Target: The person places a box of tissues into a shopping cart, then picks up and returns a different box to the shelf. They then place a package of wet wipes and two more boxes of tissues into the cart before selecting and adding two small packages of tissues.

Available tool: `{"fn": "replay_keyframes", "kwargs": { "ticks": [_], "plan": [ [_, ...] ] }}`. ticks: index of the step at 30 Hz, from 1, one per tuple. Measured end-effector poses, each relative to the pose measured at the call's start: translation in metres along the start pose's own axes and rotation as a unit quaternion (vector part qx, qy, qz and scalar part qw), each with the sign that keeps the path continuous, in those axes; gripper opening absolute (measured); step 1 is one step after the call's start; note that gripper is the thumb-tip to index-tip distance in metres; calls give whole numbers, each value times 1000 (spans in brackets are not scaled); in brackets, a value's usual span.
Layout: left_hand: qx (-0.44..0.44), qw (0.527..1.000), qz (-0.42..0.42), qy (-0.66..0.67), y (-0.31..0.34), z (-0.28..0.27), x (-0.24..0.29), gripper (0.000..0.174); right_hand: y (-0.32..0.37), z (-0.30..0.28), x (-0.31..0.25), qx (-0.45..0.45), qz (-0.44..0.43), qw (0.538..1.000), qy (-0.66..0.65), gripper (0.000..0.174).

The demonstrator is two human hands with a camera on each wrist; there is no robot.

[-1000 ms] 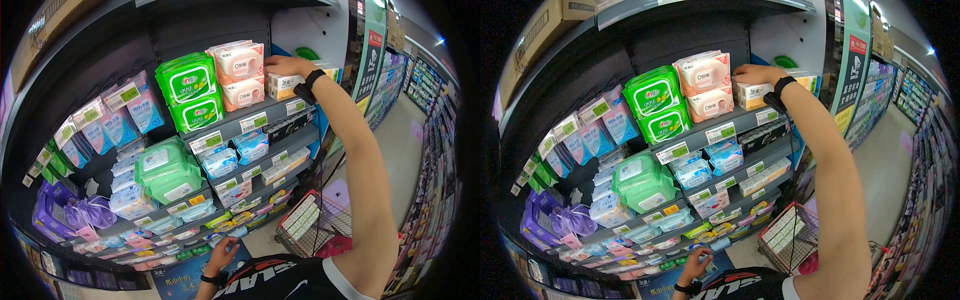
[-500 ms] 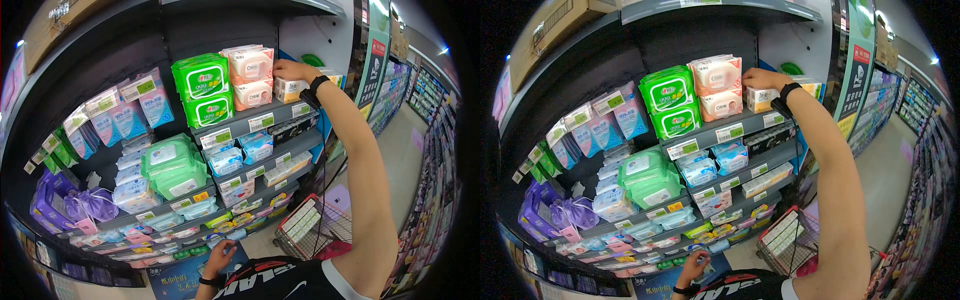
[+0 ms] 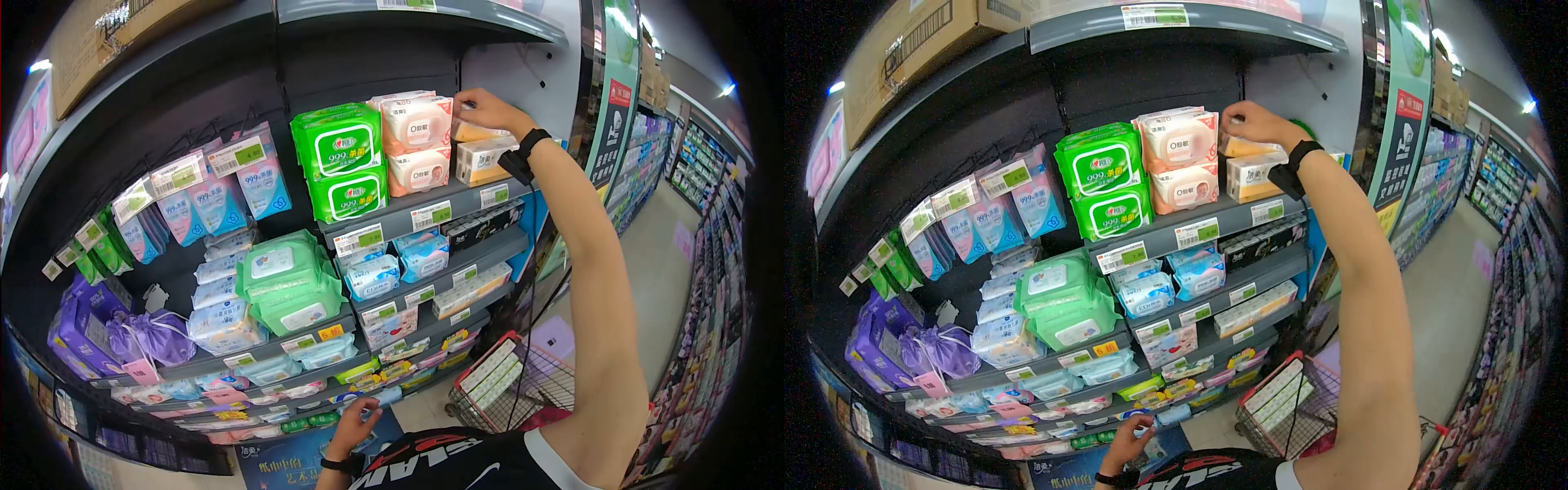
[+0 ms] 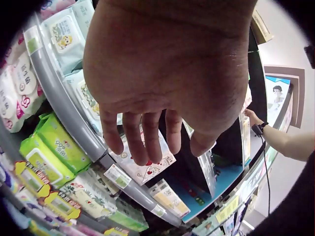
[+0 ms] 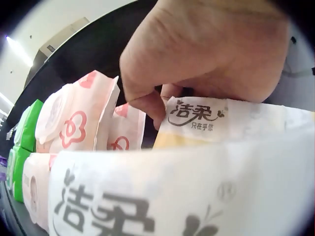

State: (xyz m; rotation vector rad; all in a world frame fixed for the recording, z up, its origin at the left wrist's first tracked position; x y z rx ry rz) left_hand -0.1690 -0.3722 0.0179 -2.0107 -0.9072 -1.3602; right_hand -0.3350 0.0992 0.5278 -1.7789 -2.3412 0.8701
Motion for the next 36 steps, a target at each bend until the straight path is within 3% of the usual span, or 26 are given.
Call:
{"fn": "replay_keyframes", "kwargs": {
  "ticks": [3, 6, 9, 12, 16, 17, 20, 23, 26, 31, 33, 36],
  "plan": [
    [3, 1000, 26, -8, 0, 1, 4, 24, 6, -19, -14, 24, -58, 998, 10, 26],
    [-12, 999, 28, -17, 1, 6, 8, 24, 21, -29, -28, 21, -8, 999, 32, 41],
    [-20, 999, 27, -12, -1, 10, 6, 24, 40, -42, -58, 79, -62, 973, 210, 53],
    [-33, 999, 19, -18, -4, 17, 10, 24, 44, -43, -59, 78, -31, 962, 259, 59],
    [-44, 997, 35, -55, -10, 24, 35, 23, 61, -67, -65, 225, -92, 921, 304, 56],
    [-47, 996, 45, -55, -11, 26, 34, 23, 65, -72, -68, 258, -91, 898, 345, 64],
    [-57, 995, 61, -53, -14, 31, 31, 23, 73, -77, -55, 199, -5, 906, 373, 70],
    [-78, 995, 37, -44, -16, 41, 28, 24, 87, -82, -59, 210, -16, 868, 449, 69],
    [-110, 993, 8, -39, -14, 48, 23, 25, 100, -93, -64, 177, -18, 867, 466, 65],
    [-127, 990, 54, -42, -14, 58, 24, 26, 150, -120, -67, 263, -20, 862, 433, 59],
    [-143, 988, 53, -38, -17, 64, 27, 26, 176, -124, -76, 312, -61, 850, 420, 55],
    [-173, 984, 16, -37, -23, 68, 34, 26, 226, -128, -99, 397, -53, 823, 403, 56]
  ]
}}
Point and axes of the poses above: each hand's wrist, its own y-axis away from the middle knuckle, its own z-axis out of the palm, x = y × z, the point moved 9 cm from there along -y, towards the middle knuckle, and after that the axes turned 1 degree about y, right-handed, at the moved point
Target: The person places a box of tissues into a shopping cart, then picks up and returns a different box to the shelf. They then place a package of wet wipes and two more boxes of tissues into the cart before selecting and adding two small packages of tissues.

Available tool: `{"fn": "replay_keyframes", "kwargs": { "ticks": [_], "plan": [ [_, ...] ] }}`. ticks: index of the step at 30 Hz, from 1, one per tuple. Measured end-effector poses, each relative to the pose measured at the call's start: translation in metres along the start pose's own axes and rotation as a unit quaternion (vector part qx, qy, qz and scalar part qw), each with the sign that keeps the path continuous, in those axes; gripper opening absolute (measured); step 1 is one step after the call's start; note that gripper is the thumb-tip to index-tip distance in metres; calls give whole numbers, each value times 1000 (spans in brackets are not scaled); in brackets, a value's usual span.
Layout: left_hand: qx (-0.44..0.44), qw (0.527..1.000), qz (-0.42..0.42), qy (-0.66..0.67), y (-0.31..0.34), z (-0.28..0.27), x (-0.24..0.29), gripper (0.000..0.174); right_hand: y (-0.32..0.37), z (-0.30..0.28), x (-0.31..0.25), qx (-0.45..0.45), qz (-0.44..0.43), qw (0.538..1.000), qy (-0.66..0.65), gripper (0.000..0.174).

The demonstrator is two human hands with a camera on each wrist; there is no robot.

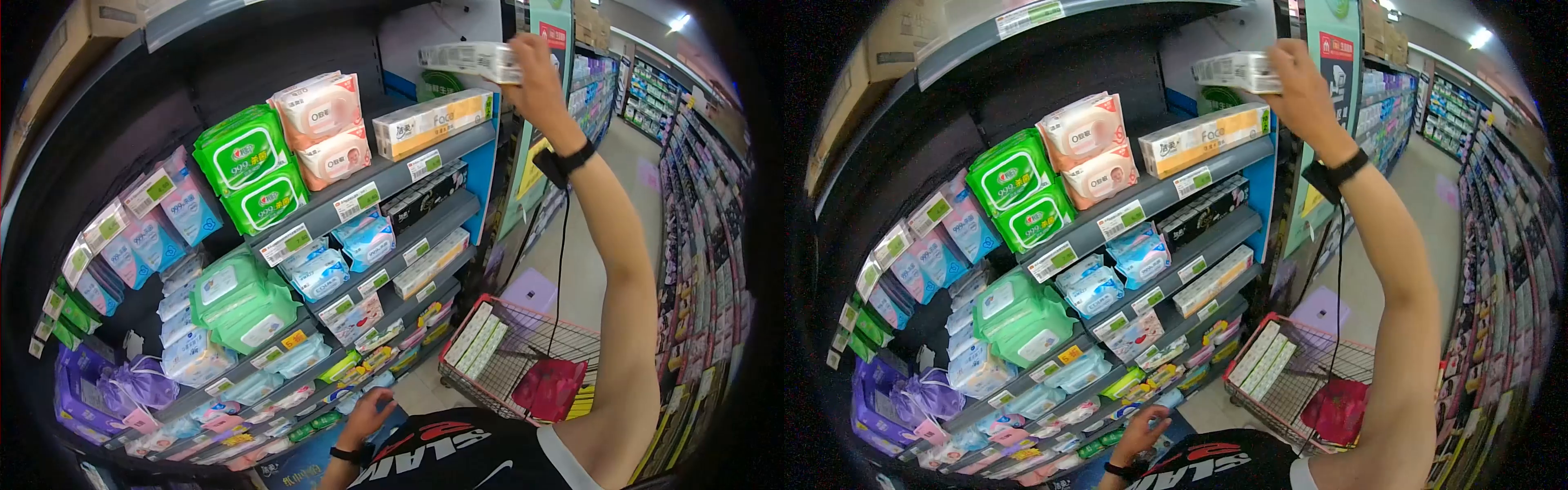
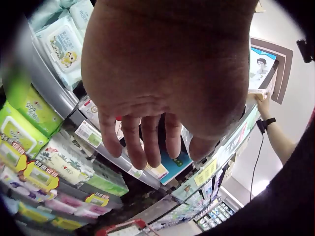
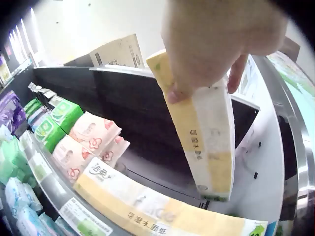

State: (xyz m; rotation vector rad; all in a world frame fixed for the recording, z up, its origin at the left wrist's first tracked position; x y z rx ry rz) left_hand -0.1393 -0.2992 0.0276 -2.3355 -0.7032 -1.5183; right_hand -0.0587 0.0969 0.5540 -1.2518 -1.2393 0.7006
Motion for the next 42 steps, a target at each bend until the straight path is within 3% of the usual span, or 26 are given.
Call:
{"fn": "replay_keyframes", "kwargs": {
  "ticks": [1, 2, 3, 4, 5, 6, 8, 9, 11, 12, 15, 16, 17, 18, 19, 22, 24, 27, 28, 30, 32, 33, 36, 37, 40, 42],
  "plan": [
    [-2, 1000, 4, -2, -3, 0, 0, 26, 9, -25, -4, 63, -31, 997, -4, 61],
    [-5, 1000, 7, -5, -6, 0, 1, 25, 23, -53, -7, 115, 11, 993, 21, 61],
    [2, 999, 32, -10, -11, 1, -2, 25, 45, -76, 3, 142, 124, 981, 55, 54],
    [10, 998, 58, -13, -14, 3, -2, 25, 80, -95, 23, 194, 244, 945, -96, 50],
    [12, 998, 61, -3, -17, 4, -2, 24, 122, -103, 43, 239, 354, 871, -243, 46],
    [8, 998, 61, 3, -20, 5, 2, 24, 154, -125, 54, 215, 390, 878, -176, 43],
    [7, 998, 58, 13, -22, 5, 10, 23, 207, -125, 48, 293, 395, 733, -469, 45],
    [-5, 998, 59, 20, -24, 8, 8, 22, 234, -121, 42, 304, 436, 661, -530, 48],
    [-46, 996, 72, 19, -28, 15, 17, 28, 244, -100, -12, 181, 416, 567, -687, 56],
    [-71, 994, 79, 17, -30, 18, 23, 31, 286, -92, -22, 199, 543, 526, -623, 62],
    [-188, 927, 67, 316, -41, 29, 46, 59, 353, -49, -50, 63, 524, 440, -727, 69],
    [-238, 890, 60, 385, -45, 32, 65, 70, 357, -40, -71, 10, 498, 434, -750, 68],
    [-283, 844, 50, 452, -48, 32, 91, 81, 400, -29, -80, -24, 603, 420, -678, 74],
    [-323, 791, 36, 518, -46, 36, 108, 92, 394, -26, -100, -50, 625, 491, -605, 67],
    [-298, 829, 45, 471, -52, 43, 90, 100, 379, -22, -121, -97, 587, 527, -607, 73],
    [-341, 802, -136, 471, -43, 75, 71, 106, 363, 3, -172, -212, 542, 506, -637, 72],
    [-317, 838, -83, 436, -48, 72, 75, 95, 362, 17, -187, -154, 551, 492, -656, 78],
    [-236, 871, -25, 431, -67, 54, 83, 90, 382, 34, -213, -100, 619, 402, -668, 97],
    [-179, 900, 23, 396, -74, 45, 89, 89, 395, 39, -233, -143, 623, 351, -684, 100],
    [-54, 939, 117, 319, -83, 26, 107, 89, 399, 36, -286, -242, 547, 300, -743, 98],
    [14, 952, 150, 266, -85, 15, 113, 94, 383, 22, -320, -336, 469, 349, -739, 92],
    [33, 948, 148, 280, -86, 11, 109, 95, 376, 17, -332, -381, 426, 371, -732, 90],
    [52, 954, 112, 273, -79, 8, 93, 96, 387, 20, -340, -390, 433, 286, -761, 86],
    [50, 959, 95, 261, -76, 7, 87, 95, 388, 18, -337, -395, 434, 281, -759, 79],
    [99, 903, 145, 392, -67, -12, 70, 78, 398, 16, -337, -447, 401, 185, -777, 73],
    [130, 898, 130, 399, -66, -27, 74, 75, 401, 16, -330, -464, 394, 232, -758, 61]
  ]
}}
Point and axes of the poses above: each hand's wrist, its own y-axis away from the middle knuckle, its own z-axis out of the palm, x = y × z, the point moved 9 cm from there along -y, towards the middle knuckle, and after that the axes turned 1 degree about y, right-handed, at the moved point
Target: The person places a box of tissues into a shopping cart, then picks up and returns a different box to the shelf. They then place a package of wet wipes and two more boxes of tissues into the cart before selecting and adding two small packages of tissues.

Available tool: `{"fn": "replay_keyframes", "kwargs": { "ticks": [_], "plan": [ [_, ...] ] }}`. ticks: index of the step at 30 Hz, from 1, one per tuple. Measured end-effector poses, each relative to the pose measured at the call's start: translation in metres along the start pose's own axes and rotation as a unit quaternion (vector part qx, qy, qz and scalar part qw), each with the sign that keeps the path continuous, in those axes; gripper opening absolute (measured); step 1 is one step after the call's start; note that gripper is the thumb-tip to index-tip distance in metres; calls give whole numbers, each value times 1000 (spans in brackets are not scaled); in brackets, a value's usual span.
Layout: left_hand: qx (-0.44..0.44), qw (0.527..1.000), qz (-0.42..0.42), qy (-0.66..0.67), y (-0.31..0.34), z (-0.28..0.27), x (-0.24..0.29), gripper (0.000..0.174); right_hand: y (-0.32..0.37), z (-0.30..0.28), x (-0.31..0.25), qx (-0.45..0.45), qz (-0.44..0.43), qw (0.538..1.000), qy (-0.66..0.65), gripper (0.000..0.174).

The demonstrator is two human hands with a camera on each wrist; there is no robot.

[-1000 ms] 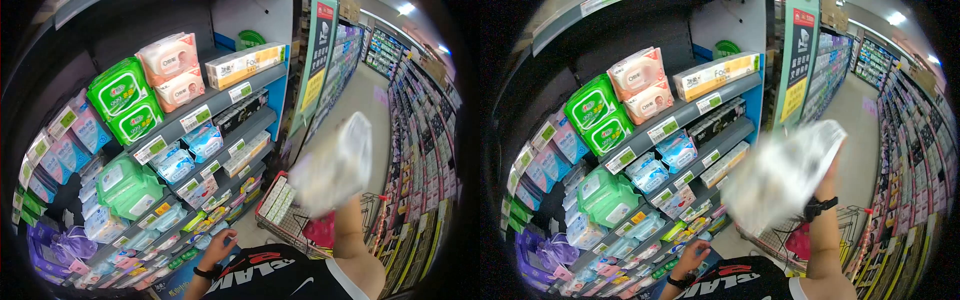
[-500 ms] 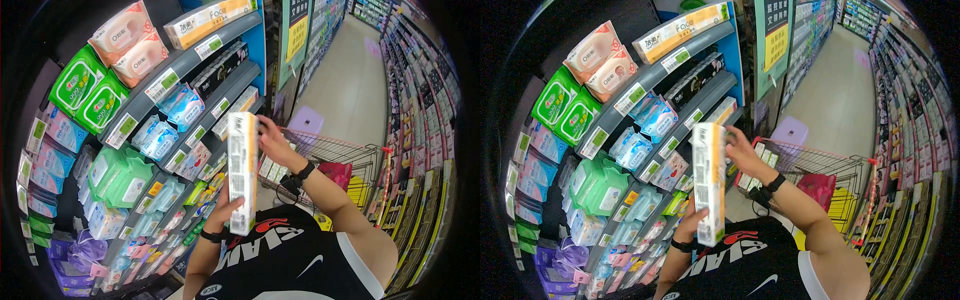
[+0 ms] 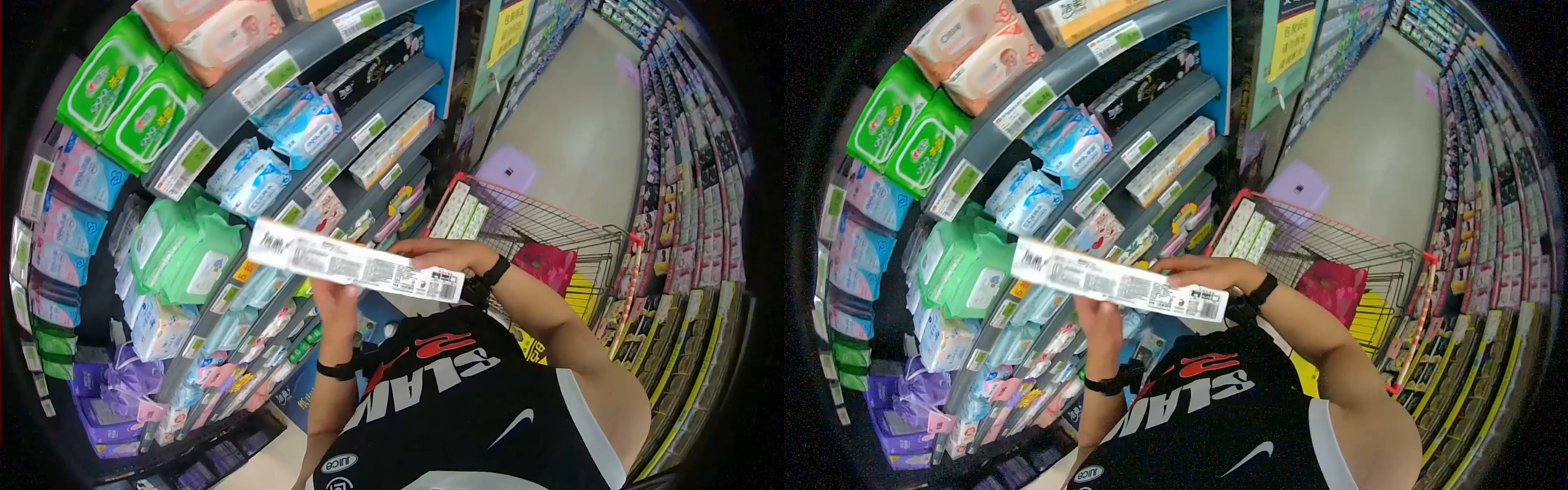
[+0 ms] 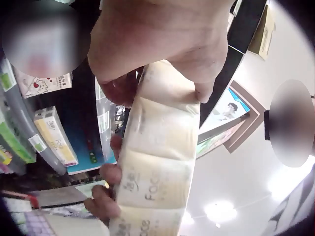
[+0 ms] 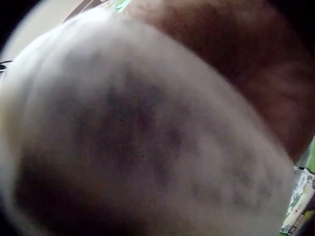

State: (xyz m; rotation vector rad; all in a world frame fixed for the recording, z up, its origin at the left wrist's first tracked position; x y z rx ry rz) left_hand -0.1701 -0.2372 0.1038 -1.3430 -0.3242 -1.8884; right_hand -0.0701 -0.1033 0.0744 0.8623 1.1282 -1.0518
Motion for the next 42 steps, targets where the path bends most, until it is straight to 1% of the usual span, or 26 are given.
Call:
{"fn": "replay_keyframes", "kwargs": {
  "ticks": [2, 3, 6, 7, 9, 10, 11, 12, 14, 15, 18, 19, 22, 23, 24, 26, 27, 28, 29, 30, 32, 35, 37, 38, 41, 42],
  "plan": [
    [25, 1000, -12, -14, -3, -11, -4, 77, 1, -7, -1, 11, -10, 999, 47, 57],
    [40, 999, -10, -27, -2, -9, 0, 83, 6, -6, -4, 30, 17, 997, 70, 56],
    [29, 999, 8, 17, 1, -6, -2, 88, 3, -2, 10, -8, 24, 999, 29, 63],
    [19, 1000, -4, 0, 1, -3, -4, 94, 4, -3, 17, -19, 16, 998, 50, 64],
    [-19, 999, -41, 5, 4, 9, -7, 97, 4, -3, 28, -40, -1, 995, 94, 68],
    [-38, 998, -58, 8, 6, 13, -10, 99, 6, -1, 38, -56, 26, 995, 77, 76],
    [-62, 996, -62, -31, 6, 10, -16, 102, 11, 1, 29, -39, 56, 990, 123, 79],
    [-80, 992, -76, -58, 7, 14, -20, 101, 16, 4, 18, -23, 86, 982, 168, 83],
    [-115, 982, -105, -112, 10, 24, -29, 99, 17, 6, 9, -11, 87, 980, 180, 82],
    [-109, 982, -80, -134, 12, 24, -31, 78, 19, 6, 10, -5, 87, 979, 184, 82],
    [-113, 946, -176, -248, 17, 32, -58, 57, 26, -19, 20, 114, -27, 949, 294, 83],
    [-88, 953, -152, -248, 14, 45, -53, 43, 30, -31, 31, 148, -15, 935, 323, 76],
    [-177, 892, -78, -409, 16, 63, -68, 44, 49, -48, 27, 220, 3, 925, 309, 68],
    [-172, 887, -39, -427, 13, 72, -64, 47, 59, -53, 20, 242, 3, 922, 303, 66],
    [-154, 899, -40, -409, 11, 77, -62, 48, 73, -68, 25, 293, 10, 906, 304, 66],
    [-119, 917, -50, -377, 6, 95, -57, 50, 109, -104, 53, 393, 29, 870, 296, 67],
    [-134, 910, -62, -387, 8, 92, -68, 49, 126, -118, 59, 443, 14, 852, 278, 68],
    [-169, 896, -85, -402, 9, 95, -76, 48, 144, -133, 70, 491, 1, 832, 259, 70],
    [-204, 880, -110, -415, 12, 97, -84, 46, 161, -153, 99, 540, -17, 804, 247, 70],
    [-240, 862, -136, -426, 17, 102, -93, 44, 176, -169, 121, 574, -57, 787, 219, 68],
    [-288, 847, -144, -424, 23, 120, -102, 43, 208, -195, 152, 636, -135, 741, 164, 62],
    [-353, 826, -167, -407, 33, 138, -122, 44, 253, -217, 213, 686, 2, 726, 51, 53],
    [-331, 835, -189, -397, 32, 145, -129, 45, 282, -235, 289, 709, 39, 704, -12, 50],
    [-321, 837, -200, -395, 31, 146, -130, 46, 291, -234, 322, 719, 56, 691, -47, 49],
    [-284, 838, -210, -415, 19, 148, -120, 47, 295, -221, 341, 699, 88, 706, -69, 50],
    [-270, 842, -207, -420, 15, 146, -117, 46, 294, -219, 354, 694, 119, 706, -77, 48]
  ]
}}
Point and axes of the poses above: each hand's wrist, its own y-axis away from the middle knuckle, its own z-axis out of the palm, x = y × z, the point moved 9 cm from there along -y, towards the middle knuckle, and after that the axes turned 1 degree about y, right-handed, at the moved point
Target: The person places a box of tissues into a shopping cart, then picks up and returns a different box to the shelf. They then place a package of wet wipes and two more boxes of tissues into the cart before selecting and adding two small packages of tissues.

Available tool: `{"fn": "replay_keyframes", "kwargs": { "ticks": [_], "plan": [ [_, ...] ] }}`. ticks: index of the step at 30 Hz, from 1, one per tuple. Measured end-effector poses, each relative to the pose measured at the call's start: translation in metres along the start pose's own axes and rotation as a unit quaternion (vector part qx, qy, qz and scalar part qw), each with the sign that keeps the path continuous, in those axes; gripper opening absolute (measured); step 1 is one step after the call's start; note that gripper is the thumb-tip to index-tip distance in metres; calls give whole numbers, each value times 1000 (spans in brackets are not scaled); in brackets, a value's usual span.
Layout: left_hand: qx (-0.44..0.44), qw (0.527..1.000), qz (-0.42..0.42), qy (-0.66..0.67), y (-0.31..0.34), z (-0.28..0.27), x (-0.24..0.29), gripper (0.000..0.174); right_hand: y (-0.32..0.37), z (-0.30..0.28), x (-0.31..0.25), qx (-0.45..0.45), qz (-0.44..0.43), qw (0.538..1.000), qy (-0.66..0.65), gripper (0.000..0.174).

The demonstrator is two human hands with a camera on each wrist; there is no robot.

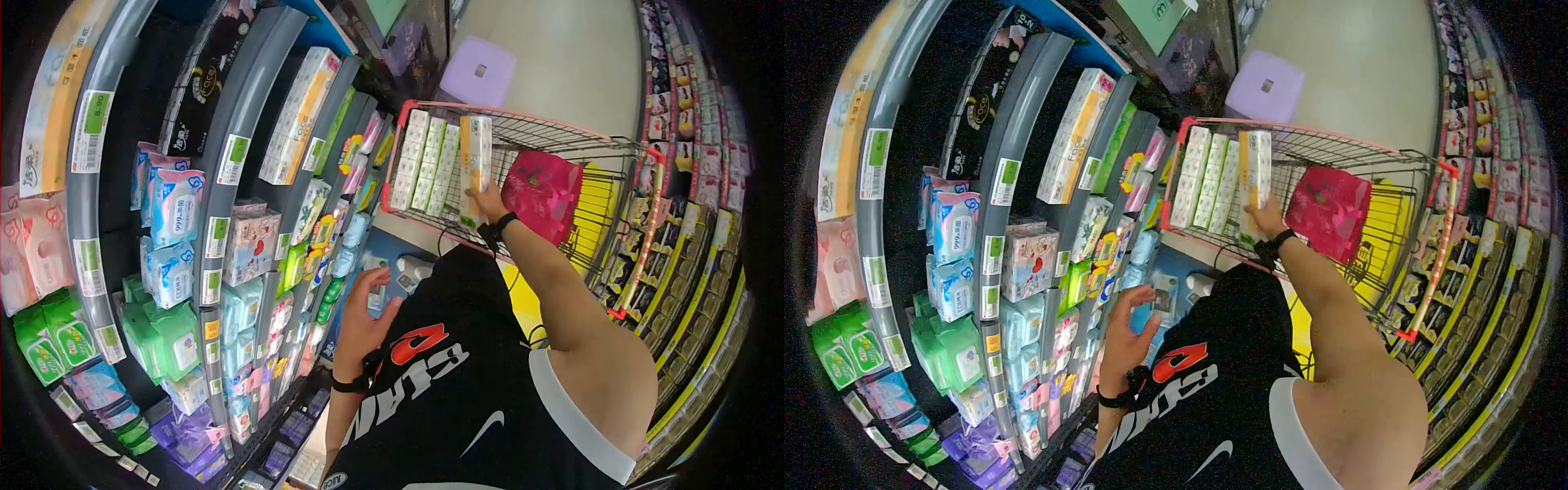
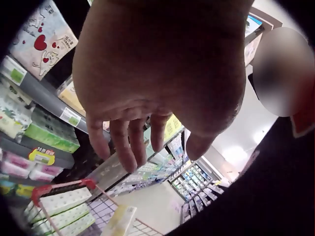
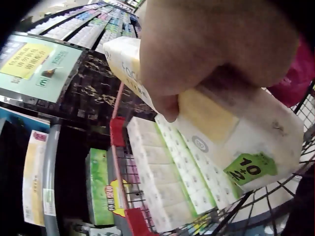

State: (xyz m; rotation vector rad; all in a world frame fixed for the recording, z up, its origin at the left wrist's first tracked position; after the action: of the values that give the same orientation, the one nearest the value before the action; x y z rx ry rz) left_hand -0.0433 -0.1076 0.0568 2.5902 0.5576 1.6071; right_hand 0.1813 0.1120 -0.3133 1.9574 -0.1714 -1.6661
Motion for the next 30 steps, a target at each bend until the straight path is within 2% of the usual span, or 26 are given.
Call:
{"fn": "replay_keyframes", "kwargs": {
  "ticks": [2, 3, 5, 7, 9, 11, 13, 16, 19, 22, 23, 30],
  "plan": [
    [21, 999, -31, 2, 2, -7, -11, 45, -6, 8, 24, -8, 53, 998, 39, 45],
    [29, 999, -37, -4, 4, -10, -14, 44, -12, 15, 33, -26, 50, 998, 16, 48],
    [38, 998, -47, -13, 8, -13, -15, 44, -38, 29, 63, -23, 74, 995, -69, 46],
    [37, 998, -56, -19, 9, -13, -14, 44, -52, 47, 66, -9, 98, 979, -177, 42],
    [38, 998, -48, -18, 8, -11, -10, 44, -48, 58, 20, -15, 141, 982, -123, 40],
    [39, 998, -46, -7, 7, -9, -10, 44, -51, 71, 11, -30, 154, 981, -117, 43],
    [43, 998, -49, -6, 6, -10, -9, 44, -66, 94, 37, -54, 137, 976, -158, 52],
    [52, 997, -54, -5, 4, -9, -9, 43, -74, 101, 71, -5, 132, 991, -22, 76],
    [55, 997, -58, -2, 4, -10, -13, 43, -76, 122, 101, -18, 149, 988, 45, 91],
    [51, 997, -62, 0, 5, -7, -20, 43, -49, 129, 45, -90, 176, 980, -15, 91],
    [49, 997, -63, 0, 5, -6, -22, 43, -54, 136, 53, -117, 190, 970, -97, 86],
    [31, 999, -40, -14, 2, 0, -23, 44, -56, 114, 65, -248, 268, 926, -95, 84]
  ]
}}
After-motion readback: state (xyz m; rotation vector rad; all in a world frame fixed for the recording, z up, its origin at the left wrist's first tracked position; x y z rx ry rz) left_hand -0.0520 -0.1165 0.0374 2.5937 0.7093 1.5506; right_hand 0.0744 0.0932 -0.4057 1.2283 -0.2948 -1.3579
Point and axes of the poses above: each hand's wrist, its own y-axis away from the middle knuckle, its own z-axis out of the palm, x = y × z, the point moved 9 cm from there along -y, towards the middle knuckle, and after that the axes turned 1 degree about y, right-handed, at the moved point
